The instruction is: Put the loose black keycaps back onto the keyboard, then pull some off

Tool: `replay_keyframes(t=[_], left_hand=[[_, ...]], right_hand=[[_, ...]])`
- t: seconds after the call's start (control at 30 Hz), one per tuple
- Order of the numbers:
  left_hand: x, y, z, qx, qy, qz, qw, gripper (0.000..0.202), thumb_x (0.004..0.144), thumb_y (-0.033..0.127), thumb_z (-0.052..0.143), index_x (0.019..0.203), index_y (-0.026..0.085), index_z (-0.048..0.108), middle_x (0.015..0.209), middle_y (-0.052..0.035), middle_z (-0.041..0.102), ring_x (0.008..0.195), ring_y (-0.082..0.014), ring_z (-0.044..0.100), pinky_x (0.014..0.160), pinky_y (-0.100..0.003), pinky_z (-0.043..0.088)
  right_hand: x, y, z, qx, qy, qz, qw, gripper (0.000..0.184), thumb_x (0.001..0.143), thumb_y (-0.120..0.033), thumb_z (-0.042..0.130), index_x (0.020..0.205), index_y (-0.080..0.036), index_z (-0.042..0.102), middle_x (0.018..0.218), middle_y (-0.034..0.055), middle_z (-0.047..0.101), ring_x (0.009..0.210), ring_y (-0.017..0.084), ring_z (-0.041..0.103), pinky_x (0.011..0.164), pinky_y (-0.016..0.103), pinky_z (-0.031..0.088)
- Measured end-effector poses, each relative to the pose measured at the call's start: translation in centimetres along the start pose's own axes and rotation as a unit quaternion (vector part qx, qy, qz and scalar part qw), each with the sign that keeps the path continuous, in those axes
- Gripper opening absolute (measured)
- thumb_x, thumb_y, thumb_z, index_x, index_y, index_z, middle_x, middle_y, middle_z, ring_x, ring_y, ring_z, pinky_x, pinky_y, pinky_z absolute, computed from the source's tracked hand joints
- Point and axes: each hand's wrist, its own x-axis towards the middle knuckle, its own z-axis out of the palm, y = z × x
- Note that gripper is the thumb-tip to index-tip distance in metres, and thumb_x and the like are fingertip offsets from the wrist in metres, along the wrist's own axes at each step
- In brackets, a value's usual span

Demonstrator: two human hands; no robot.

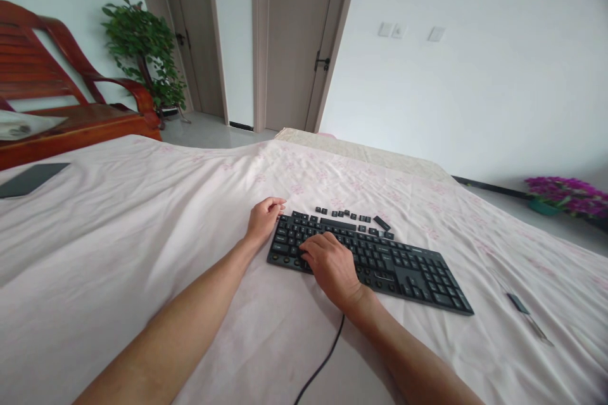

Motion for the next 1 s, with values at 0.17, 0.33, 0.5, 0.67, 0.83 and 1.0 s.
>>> replay_keyframes(t=[0.17,0.33,0.5,0.67,0.83,1.0], left_hand=[[0.0,-0.1,0.0,0.006,0.004,0.002,1.0,0.027,0.08,0.029,0.053,0.099,0.018,0.069,0.092,-0.0059,0.072,0.079,-0.0171,0.067,0.069,-0.027,0.053],[0.0,-0.2,-0.1,0.014,0.0,0.007,1.0,0.027,0.08,0.029,0.052,0.099,0.019,0.069,0.093,-0.0056,0.072,0.076,-0.0165,0.067,0.069,-0.027,0.053],[0.1,-0.4,-0.1,0.017,0.0,0.008,1.0,0.027,0.08,0.029,0.052,0.099,0.018,0.069,0.092,-0.0063,0.072,0.076,-0.0168,0.067,0.069,-0.027,0.053],[0.1,-0.3,0.0,0.015,0.003,0.004,1.0,0.027,0.079,0.029,0.053,0.098,0.018,0.069,0.093,-0.0067,0.072,0.076,-0.017,0.067,0.069,-0.027,0.053],[0.1,-0.5,0.1,0.02,0.001,0.011,1.0,0.027,0.08,0.029,0.052,0.098,0.019,0.07,0.092,-0.006,0.072,0.077,-0.0169,0.067,0.071,-0.028,0.053],[0.2,-0.5,0.0,0.03,0.002,0.014,0.999,0.026,0.08,0.028,0.053,0.097,0.019,0.07,0.091,-0.0063,0.072,0.076,-0.0171,0.067,0.071,-0.028,0.053]], right_hand=[[-0.2,-0.3,0.1,0.0,0.005,0.005,1.0,0.009,0.086,-0.023,0.064,0.092,-0.025,0.068,0.093,0.0011,0.067,0.089,0.019,0.054,0.075,0.028,0.043],[-0.1,-0.6,0.1,-0.016,-0.001,0.01,1.0,0.007,0.086,-0.024,0.062,0.091,-0.026,0.068,0.092,0.0015,0.065,0.09,0.02,0.052,0.075,0.029,0.042],[0.2,-1.1,-0.2,-0.045,-0.024,0.024,0.998,0.004,0.084,-0.023,0.064,0.086,-0.024,0.067,0.091,0.0024,0.063,0.091,0.021,0.052,0.071,0.03,0.042],[0.4,-1.5,-0.3,-0.075,-0.044,0.029,0.996,0.009,0.086,-0.018,0.06,0.08,-0.023,0.065,0.09,0.0036,0.062,0.091,0.021,0.051,0.066,0.03,0.039],[0.2,-1.5,-0.2,-0.069,-0.052,0.028,0.996,0.014,0.087,-0.023,0.06,0.073,-0.022,0.064,0.089,0.0029,0.061,0.089,0.019,0.05,0.064,0.029,0.036],[-0.8,-1.7,-0.1,-0.067,-0.045,0.02,0.997,0.016,0.092,-0.018,0.05,0.082,-0.022,0.062,0.09,0.0036,0.058,0.086,0.018,0.048,0.069,0.03,0.035]])
